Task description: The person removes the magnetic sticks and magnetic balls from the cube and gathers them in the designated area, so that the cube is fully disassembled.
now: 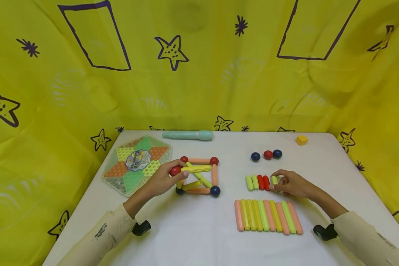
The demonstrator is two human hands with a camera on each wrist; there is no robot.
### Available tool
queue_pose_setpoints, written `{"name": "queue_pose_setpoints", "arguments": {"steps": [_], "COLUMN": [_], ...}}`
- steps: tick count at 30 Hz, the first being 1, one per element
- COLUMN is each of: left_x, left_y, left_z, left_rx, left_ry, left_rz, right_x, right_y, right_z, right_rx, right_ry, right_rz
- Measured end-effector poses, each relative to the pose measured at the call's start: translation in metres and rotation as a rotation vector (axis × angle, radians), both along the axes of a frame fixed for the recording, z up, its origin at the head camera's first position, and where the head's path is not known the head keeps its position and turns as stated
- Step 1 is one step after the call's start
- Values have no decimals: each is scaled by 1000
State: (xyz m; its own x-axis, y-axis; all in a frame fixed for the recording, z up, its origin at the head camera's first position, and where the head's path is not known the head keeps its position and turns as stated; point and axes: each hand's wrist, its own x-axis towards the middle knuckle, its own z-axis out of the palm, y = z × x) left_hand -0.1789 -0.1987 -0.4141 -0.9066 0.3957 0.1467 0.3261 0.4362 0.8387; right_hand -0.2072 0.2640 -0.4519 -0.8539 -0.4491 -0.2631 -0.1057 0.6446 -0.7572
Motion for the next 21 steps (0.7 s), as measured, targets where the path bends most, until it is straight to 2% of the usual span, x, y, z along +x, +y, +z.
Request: {"name": "queue_pose_setpoints", "arguments": {"steps": [4, 9, 14, 18, 21], "left_x": [0, -1, -1, -3, -4], "left_y": [1, 0, 0, 0, 0], "left_z": [0, 1, 1, 0, 0], "left_rx": [2, -6, 6, 5, 0], "left_ry": [-2, 5, -5, 5, 12], "left_rz": [-1, 7, 13, 4, -7], "right_x": [-1, -5, -4, -1, 1], "right_y": [0, 1, 0, 1, -3], "right_z": [4, 4, 6, 19, 38], "right_rx": [35, 56, 65, 83, 88], "right_ry": [-16, 58, 115, 123, 161], "right_rz": [25, 77, 95, 76, 53]}}
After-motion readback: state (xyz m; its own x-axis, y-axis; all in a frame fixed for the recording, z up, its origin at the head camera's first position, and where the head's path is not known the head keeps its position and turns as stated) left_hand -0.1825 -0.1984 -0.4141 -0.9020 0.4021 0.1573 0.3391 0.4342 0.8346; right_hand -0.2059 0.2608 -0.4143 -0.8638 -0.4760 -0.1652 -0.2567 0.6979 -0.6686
